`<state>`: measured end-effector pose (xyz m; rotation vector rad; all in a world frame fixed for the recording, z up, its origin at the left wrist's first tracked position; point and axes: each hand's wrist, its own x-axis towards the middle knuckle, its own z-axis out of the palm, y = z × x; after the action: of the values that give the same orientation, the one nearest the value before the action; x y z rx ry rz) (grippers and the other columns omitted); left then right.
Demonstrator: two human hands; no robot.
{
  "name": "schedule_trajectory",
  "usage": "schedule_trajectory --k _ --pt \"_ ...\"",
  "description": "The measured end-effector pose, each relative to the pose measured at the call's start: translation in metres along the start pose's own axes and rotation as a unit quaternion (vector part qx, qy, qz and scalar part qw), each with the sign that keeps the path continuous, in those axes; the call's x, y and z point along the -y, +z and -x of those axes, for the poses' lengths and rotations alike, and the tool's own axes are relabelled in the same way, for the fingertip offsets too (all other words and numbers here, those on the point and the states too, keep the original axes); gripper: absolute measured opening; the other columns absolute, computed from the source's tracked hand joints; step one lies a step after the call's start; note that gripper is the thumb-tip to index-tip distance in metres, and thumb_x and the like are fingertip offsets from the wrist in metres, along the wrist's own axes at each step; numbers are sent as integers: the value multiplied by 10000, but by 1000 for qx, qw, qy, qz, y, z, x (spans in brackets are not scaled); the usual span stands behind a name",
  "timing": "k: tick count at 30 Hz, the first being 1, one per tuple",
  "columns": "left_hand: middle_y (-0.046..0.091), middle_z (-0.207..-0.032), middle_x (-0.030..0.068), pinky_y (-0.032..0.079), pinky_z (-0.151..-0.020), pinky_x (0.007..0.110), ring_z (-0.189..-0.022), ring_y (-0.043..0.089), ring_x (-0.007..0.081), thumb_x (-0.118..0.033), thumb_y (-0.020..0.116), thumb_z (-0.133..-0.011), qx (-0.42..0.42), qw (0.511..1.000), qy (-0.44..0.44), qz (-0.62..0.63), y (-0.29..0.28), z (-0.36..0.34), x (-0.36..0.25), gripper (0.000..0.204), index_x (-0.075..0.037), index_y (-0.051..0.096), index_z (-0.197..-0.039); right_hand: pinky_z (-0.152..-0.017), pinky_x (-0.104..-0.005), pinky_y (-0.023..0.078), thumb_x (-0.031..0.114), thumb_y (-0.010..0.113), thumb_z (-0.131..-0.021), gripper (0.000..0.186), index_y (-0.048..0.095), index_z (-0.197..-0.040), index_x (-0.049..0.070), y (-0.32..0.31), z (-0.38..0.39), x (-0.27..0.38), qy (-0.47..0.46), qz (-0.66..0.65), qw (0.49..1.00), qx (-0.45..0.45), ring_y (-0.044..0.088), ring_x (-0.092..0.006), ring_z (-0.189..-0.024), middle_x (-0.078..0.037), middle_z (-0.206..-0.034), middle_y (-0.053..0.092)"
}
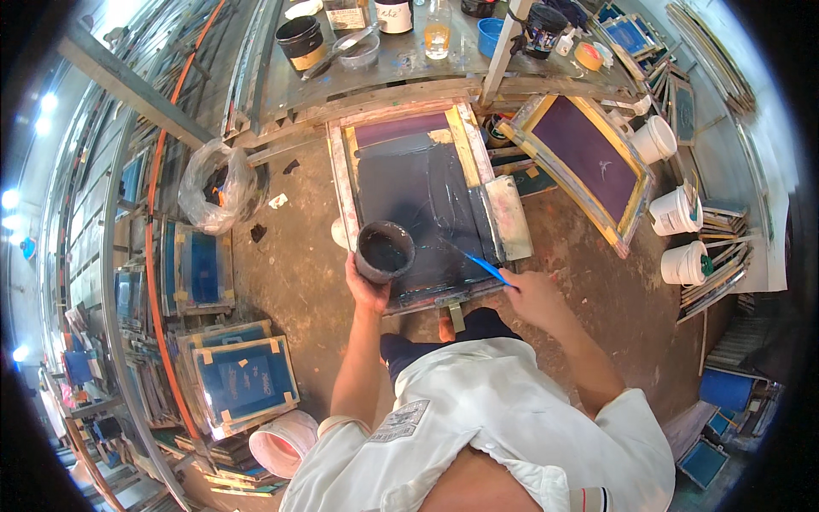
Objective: The person pours a dark liquid from a bucket onto a screen printing frame and uses a roller to spread the liquid evenly across the screen surface. The person repeatedly dips the roller into the bucket and continues coating the screen.
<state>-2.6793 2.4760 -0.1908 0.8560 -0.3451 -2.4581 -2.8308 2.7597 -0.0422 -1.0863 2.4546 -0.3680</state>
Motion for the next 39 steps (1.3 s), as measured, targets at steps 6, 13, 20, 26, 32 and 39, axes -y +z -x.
schedule_trajectory --k 6,13,20,26,32,39 --pt "615 -1310 69 424 -1064 421 -1221 566 252 -475 409 -993 14 999 8 -48 -1 -26 1 526 -96 567 -1323 -717 -365 516 162 616 -910 326 673 -1225 102 -68 26 18 101 -275 955 38 671 -338 -814 -210 -897 694" --pt "624 -1271 62 415 -1057 416 -1207 562 242 -458 421 -1005 3 1000 -6 -6 44 -30 18 466 -110 585 -1268 -680 -356 489 144 658 -892 356 669 -1246 122 -55 19 41 -59 -66 995 -35 623 -273 -744 -136 -835 636" --pt "580 -1352 71 452 -1026 499 -1236 551 284 -516 401 -968 0 998 50 29 25 -39 -4 550 -140 549 -1342 -645 -418 480 163 644 -894 306 694 -1196 158 -73 49 22 -55 -65 995 -52 603 -338 -727 -144 -781 589" --pt "608 -1322 100 518 -977 519 -1198 595 323 -492 424 -960 34 997 34 61 10 -28 -34 528 -121 587 -1299 -591 -311 483 171 631 -926 240 717 -1122 63 -49 13 -41 122 -272 952 67 631 -153 -627 -73 -712 669" --pt "609 -1323 132 582 -877 520 -1133 639 355 -481 410 -978 50 994 56 83 6 -3 -54 544 -92 577 -1321 -511 -257 486 217 685 -907 254 748 -1070 33 -14 -25 -120 146 -216 962 80 612 -94 -538 -37 -684 662" --pt "609 -1323 132 591 -868 493 -1136 637 352 -483 412 -981 70 991 77 85 -28 22 -70 543 -90 579 -1316 -536 -247 475 233 697 -912 246 752 -1069 53 64 -63 -109 102 -303 933 166 597 -76 -573 -21 -663 656"
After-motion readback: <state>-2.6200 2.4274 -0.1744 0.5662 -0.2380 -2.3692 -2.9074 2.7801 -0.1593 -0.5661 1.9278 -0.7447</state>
